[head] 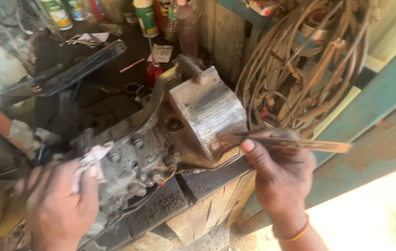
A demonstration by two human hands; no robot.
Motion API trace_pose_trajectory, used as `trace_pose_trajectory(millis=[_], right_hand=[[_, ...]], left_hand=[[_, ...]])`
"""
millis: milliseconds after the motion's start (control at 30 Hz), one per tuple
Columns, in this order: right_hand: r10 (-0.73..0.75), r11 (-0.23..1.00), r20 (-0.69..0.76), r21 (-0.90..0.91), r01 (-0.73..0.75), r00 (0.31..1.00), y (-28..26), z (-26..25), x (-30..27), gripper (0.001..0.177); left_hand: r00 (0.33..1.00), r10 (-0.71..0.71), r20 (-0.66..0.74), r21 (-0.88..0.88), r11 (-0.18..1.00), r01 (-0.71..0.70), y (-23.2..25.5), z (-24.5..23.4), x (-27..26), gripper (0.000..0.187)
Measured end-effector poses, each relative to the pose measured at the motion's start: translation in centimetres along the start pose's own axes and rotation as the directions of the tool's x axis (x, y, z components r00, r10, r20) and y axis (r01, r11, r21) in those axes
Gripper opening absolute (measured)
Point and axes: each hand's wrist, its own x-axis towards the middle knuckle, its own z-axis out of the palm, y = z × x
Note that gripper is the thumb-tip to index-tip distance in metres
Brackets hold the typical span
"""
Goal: The person cleans a dirty engine component clamped in a vise using a wire brush and a cloth. They scrub various surfaces of the metal part to remove grime and then wipe it down with the cloth.
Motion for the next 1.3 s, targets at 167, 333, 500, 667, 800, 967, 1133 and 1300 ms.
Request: trace_pose_trajectory(millis=[167,333,500,667,800,967,1133,1300], right_hand=[[-0.015,0.995,0.053,-0.101,0.020,0.998,-0.8,1.2,0.5,0.015],[-0.218,0.955,0.091,-0.188,0.232,0.972,0.7,0.8,-1.2,0.016],[-0.172,0.948,0.051,-0.264,0.179,0.984,0.8,-0.1,-2.3,0.014],[-0.210,0.974,-0.053,-0.100,0.204,0.976,1.9,1.6,-2.0,0.014],[-0.067,0.961,-0.083,-0.272,0.042,0.994,1.3,0.4,-3.4,0.015],[0.044,0.997,-0.217,0.077,-0.028,0.975,0.8,-3.5,-3.8,0.023],[0.367,0.861,-0.202,-0.297,-0.414,0.908,0.2,-6.2,-4.9,0.034],[0.380,0.710,-0.096,-0.607,-0.357,0.920,-0.1,-5.9,-6.5,0.033]], left_hand=[[0.999,-0.035,0.016,-0.025,0.999,0.036,0.2,-0.4,0.2,0.020],[0.999,-0.029,-0.015,-0.056,0.998,0.028,0.4,-0.6,0.4,0.020],[0.999,-0.040,-0.005,-0.026,0.999,0.040,0.5,-0.7,0.6,0.022],[0.998,-0.063,0.031,-0.044,0.997,0.064,0.3,-0.8,0.4,0.021],[0.999,-0.025,-0.037,-0.009,1.000,0.024,0.3,-0.7,0.6,0.021],[0.999,-0.033,0.000,0.005,0.999,0.033,0.5,-0.7,0.8,0.020],[1.000,-0.019,-0.003,0.007,1.000,0.019,-0.1,-0.2,0.6,0.021],[0.998,-0.057,0.029,-0.025,0.998,0.057,-0.2,-0.3,0.5,0.021]])
